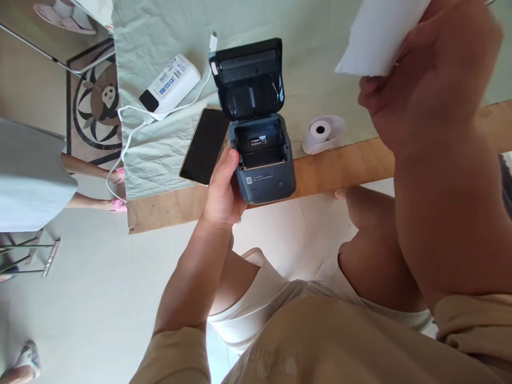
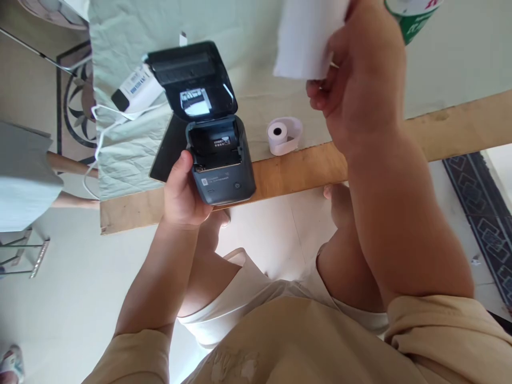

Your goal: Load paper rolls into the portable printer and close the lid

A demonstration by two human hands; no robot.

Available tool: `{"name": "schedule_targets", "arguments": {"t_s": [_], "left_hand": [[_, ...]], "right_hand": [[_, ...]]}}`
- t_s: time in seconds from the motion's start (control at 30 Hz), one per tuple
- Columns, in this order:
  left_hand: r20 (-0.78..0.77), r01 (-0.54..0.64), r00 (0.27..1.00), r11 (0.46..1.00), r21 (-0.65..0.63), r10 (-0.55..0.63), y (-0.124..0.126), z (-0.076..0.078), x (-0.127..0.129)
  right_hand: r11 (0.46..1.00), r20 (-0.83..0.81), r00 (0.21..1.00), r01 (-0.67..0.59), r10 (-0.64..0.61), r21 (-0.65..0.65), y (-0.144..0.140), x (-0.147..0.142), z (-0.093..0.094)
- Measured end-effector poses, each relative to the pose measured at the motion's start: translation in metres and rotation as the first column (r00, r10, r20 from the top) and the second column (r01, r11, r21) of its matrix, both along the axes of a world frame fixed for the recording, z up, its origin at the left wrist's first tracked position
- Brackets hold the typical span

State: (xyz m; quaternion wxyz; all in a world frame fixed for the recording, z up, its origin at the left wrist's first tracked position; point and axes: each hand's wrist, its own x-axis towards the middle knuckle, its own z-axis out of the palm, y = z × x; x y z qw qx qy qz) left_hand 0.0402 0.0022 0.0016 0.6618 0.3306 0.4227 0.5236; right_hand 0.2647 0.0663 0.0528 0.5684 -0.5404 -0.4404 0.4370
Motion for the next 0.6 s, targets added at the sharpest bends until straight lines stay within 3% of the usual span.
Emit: {"name": "schedule_targets", "arguments": {"t_s": [0.03,0.07,0.23,0.33,0.6], "left_hand": [[0.003,-0.01,1.0,1.0,-0.007,0.01,0.0,0.001,0.001],[0.002,-0.021,1.0,1.0,-0.01,0.021,0.0,0.002,0.002],[-0.024,-0.014,1.0,1.0,0.004,0.014,0.0,0.004,0.005],[-0.001,-0.001,1.0,0.999,0.047,0.001,0.0,0.004,0.005],[0.037,0.022,0.999,0.999,0.032,-0.023,0.001,0.004,0.004]], "right_hand": [[0.996,0.06,0.995,0.085,-0.083,-0.023,0.005,0.006,-0.009],[0.99,0.195,0.971,0.131,-0.137,0.043,0.008,0.011,-0.018],[0.986,0.473,0.868,0.097,-0.149,0.132,0.001,0.032,-0.05],[0.987,0.591,0.793,0.077,-0.148,0.143,-0.004,0.043,-0.056],[0.975,0.691,0.689,0.123,-0.218,0.186,-0.002,0.059,-0.056]]}}
